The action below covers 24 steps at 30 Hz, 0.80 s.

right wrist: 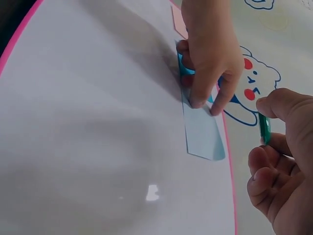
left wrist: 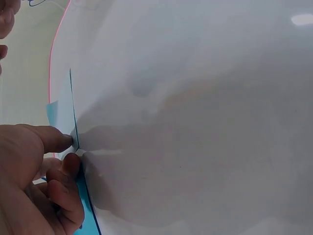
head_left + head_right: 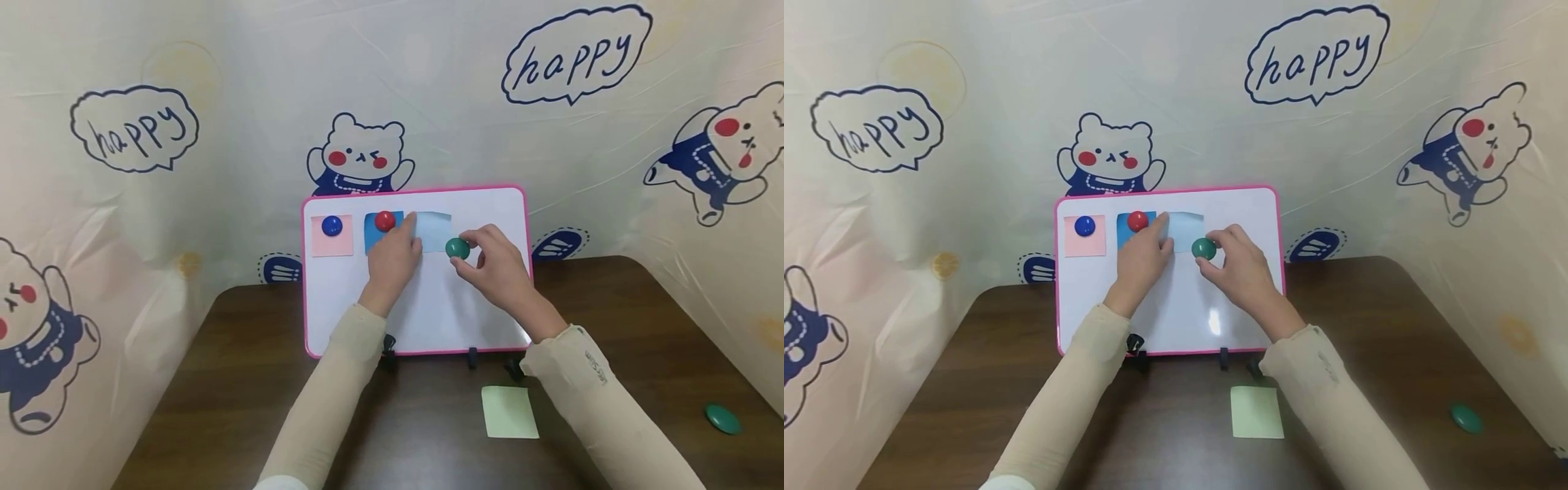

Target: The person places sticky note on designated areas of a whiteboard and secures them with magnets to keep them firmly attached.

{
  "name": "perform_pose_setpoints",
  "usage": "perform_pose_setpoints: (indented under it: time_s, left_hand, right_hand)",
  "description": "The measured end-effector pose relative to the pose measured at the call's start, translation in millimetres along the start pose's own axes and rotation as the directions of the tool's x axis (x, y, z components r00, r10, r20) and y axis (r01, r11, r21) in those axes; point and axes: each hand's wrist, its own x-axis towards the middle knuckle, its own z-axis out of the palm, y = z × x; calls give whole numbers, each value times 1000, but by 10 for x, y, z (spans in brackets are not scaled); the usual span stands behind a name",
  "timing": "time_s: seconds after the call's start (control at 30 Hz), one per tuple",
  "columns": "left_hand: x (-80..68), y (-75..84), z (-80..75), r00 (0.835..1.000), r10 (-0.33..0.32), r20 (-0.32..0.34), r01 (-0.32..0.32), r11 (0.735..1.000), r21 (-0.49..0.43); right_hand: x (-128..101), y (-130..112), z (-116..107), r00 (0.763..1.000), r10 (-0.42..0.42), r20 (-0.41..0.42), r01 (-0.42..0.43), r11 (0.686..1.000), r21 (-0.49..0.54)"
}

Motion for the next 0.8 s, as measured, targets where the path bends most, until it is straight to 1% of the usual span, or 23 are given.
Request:
perform_pose_setpoints:
  time_s: [0.17, 0.4, 0.67, 0.8]
  left_hand:
    - [9, -15, -8, 1000, 9, 3, -9, 1000, -13]
    - [16, -35, 19, 1000, 6, 10, -6, 1000, -20]
    - [23, -28, 9, 999, -20, 46, 21, 1000, -18]
    - [24, -10, -11, 998, -33, 62, 35, 999, -18]
  right_hand:
    - [93, -22, 104, 1000, -8, -2, 8, 1000, 12]
    - [267, 22, 275, 996, -44, -74, 47, 998, 33]
    - [541, 124, 455, 999, -1, -50, 4, 998, 59]
    - [616, 141, 502, 998, 10, -66, -7, 998, 55]
